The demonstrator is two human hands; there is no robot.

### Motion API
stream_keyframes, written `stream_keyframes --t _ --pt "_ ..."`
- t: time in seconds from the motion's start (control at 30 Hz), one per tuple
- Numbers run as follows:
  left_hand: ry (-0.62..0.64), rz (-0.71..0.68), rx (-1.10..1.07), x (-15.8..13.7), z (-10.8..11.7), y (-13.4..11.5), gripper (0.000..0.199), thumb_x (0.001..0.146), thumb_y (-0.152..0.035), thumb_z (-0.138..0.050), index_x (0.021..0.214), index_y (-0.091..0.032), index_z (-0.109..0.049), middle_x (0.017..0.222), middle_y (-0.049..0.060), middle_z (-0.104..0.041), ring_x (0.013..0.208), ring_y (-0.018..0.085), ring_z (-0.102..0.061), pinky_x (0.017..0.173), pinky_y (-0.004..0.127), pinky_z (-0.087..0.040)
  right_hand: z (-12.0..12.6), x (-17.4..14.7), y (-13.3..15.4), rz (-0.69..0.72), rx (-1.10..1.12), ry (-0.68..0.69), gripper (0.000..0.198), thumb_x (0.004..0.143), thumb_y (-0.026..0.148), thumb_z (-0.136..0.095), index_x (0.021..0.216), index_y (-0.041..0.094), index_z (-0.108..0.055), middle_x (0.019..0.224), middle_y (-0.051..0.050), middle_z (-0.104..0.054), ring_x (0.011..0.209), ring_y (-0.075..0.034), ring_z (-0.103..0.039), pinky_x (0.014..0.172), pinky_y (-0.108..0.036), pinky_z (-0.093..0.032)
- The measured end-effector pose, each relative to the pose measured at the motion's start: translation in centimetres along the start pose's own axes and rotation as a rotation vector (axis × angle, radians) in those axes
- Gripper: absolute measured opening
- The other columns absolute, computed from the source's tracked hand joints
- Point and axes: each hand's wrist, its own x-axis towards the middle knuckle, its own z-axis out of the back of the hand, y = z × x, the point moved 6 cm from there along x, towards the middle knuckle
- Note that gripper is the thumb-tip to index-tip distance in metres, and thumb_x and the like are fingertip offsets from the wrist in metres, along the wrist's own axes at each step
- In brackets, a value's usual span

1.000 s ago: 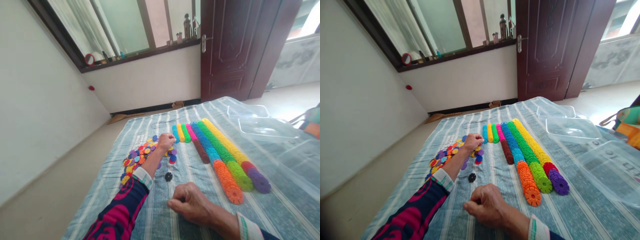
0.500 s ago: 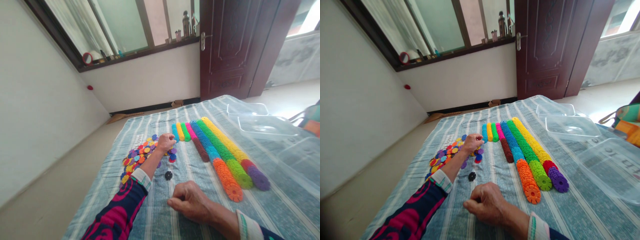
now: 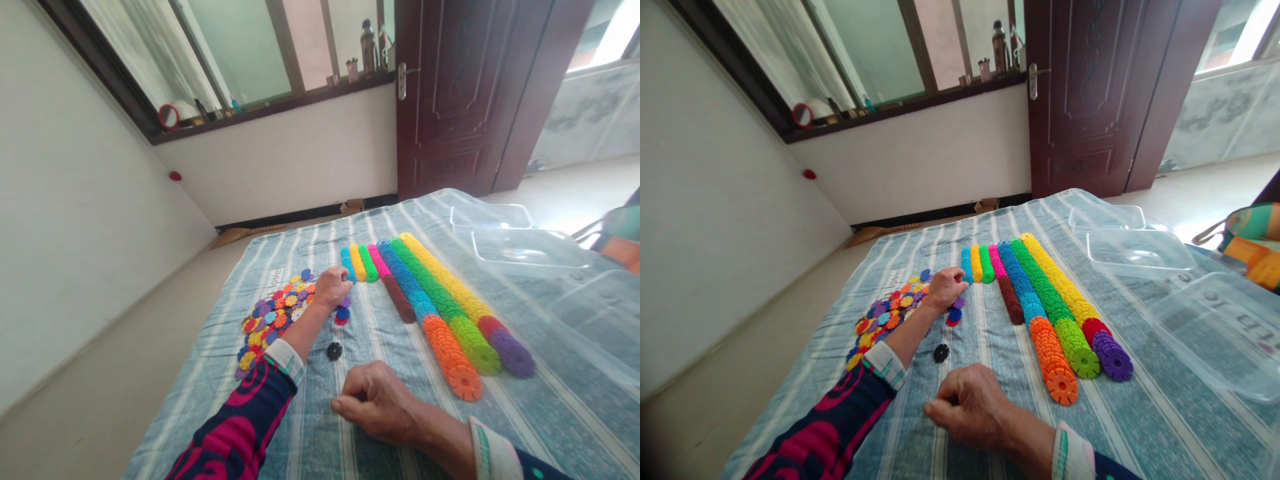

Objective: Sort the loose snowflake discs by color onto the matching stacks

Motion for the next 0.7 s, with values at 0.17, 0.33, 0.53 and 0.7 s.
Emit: stream_keyframes --t 0.17,0.33,0.53,0.7 --pt "0.013 -0.045 0.079 -0.4 0.3 -1.7 0.017 0.075 -0.014 -0.063 0.088 -0.014 -0.074 0.086 0.006 -0.07 0.082 0.018 -0.064 0.075 0.026 -0.047 0.0 0.1 -0.1 0.005 -0.008 -0.007 0.04 0.078 0.017 -0.064 0.05 0.017 -0.036 0.05 0.007 -0.032 0.048 -0.006 -0.031 0.048 -0.024 -0.019" --pt "0.104 -0.091 0.177 -0.6 -0.7 -4.3 0.018 0.08 -0.019 -0.059 0.09 -0.018 -0.074 0.094 0.006 -0.073 0.089 0.018 -0.066 0.078 0.025 -0.047 -0.2 0.0 -0.5 0.005 0.007 0.003 0.039 0.079 0.019 -0.066 0.051 0.017 -0.04 0.051 0.007 -0.034 0.049 -0.006 -0.033 0.048 -0.024 -0.021" --pt "0.157 0.008 0.31 -0.4 -1.8 -5.1 0.023 0.084 -0.028 -0.056 0.094 -0.021 -0.076 0.105 0.006 -0.074 0.098 0.021 -0.068 0.077 0.026 -0.049 -0.1 0.1 -0.3 0.023 -0.004 -0.01 0.039 0.079 0.019 -0.067 0.05 0.017 -0.041 0.049 0.008 -0.033 0.048 -0.006 -0.034 0.048 -0.024 -0.021" --pt "0.156 0.029 0.334 -0.5 -1.8 -5.4 0.024 0.085 -0.031 -0.056 0.093 -0.02 -0.076 0.105 0.007 -0.074 0.098 0.021 -0.068 0.077 0.026 -0.05 0.0 0.4 -0.1 0.03 -0.014 -0.027 0.039 0.078 0.017 -0.067 0.05 0.017 -0.04 0.048 0.008 -0.031 0.046 -0.006 -0.033 0.047 -0.023 -0.02"
